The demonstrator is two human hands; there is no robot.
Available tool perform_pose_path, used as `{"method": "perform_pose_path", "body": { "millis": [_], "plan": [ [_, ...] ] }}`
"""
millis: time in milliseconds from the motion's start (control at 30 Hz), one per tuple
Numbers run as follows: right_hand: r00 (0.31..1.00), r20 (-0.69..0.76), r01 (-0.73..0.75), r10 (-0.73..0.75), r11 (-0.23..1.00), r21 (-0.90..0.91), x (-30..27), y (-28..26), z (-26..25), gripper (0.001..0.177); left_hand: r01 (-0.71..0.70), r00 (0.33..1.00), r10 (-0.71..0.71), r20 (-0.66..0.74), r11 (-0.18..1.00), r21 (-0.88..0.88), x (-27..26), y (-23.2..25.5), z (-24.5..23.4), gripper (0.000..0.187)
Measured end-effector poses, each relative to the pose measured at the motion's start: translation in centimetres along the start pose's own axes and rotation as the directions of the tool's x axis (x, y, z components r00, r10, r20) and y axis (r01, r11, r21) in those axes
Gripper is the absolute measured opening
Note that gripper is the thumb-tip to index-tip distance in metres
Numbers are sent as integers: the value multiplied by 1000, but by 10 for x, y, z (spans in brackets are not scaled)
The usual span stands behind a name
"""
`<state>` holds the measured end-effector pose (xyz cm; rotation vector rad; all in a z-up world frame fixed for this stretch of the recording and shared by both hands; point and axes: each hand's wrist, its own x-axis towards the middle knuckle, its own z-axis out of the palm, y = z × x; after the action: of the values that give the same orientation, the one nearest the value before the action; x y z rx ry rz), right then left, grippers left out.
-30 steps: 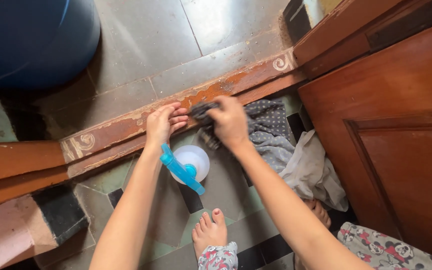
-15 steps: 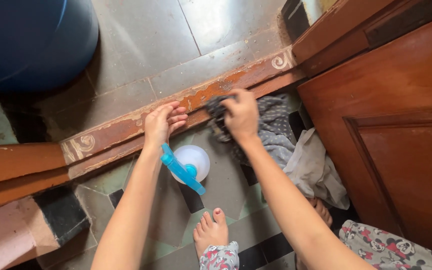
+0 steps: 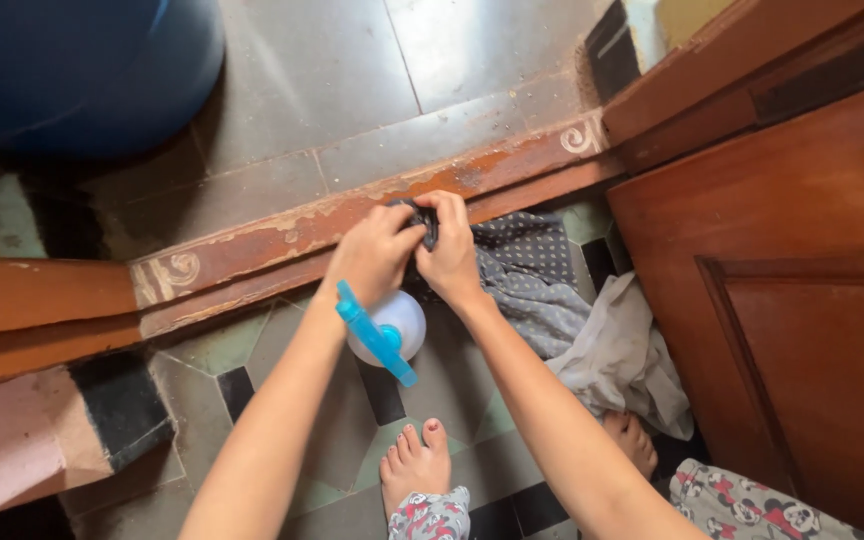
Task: Cleaning a wooden door threshold and the adjacent floor using a spray bottle and cleaning cloths.
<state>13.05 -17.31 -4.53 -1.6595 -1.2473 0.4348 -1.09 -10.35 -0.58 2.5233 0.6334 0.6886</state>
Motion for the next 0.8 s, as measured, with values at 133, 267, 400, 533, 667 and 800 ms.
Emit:
{"method": "perform_pose_path", "body": {
  "millis": [133, 267, 400, 533, 667, 800],
  "plan": [
    [991, 97, 96, -93, 995, -32, -4, -14, -7, 47, 4, 999, -5, 48, 1000, 20, -9, -3, 7, 33],
    [996, 64, 71, -64, 991, -114, -19, -24, -2, 46, 83, 995, -87, 47, 994, 71, -33, -23, 3, 21],
    [985, 173, 24, 6, 985, -172, -32, -20, 2, 45, 228, 972, -213, -101, 958, 175, -85, -38, -32, 26],
    [978, 204, 77, -46, 986, -148, -32, -16, 8, 41, 366, 929, -343, -138, 909, 201, -94, -29, -45, 32],
    [959, 284, 63, -14, 984, -165, -34, 1, 11, 23, 314, 946, -293, -139, 934, 169, -62, -19, -22, 35],
    [954, 301, 63, -2, 979, -193, -25, 6, 15, 24, 221, 975, -216, -46, 960, 174, -53, -29, -15, 26]
  ]
}}
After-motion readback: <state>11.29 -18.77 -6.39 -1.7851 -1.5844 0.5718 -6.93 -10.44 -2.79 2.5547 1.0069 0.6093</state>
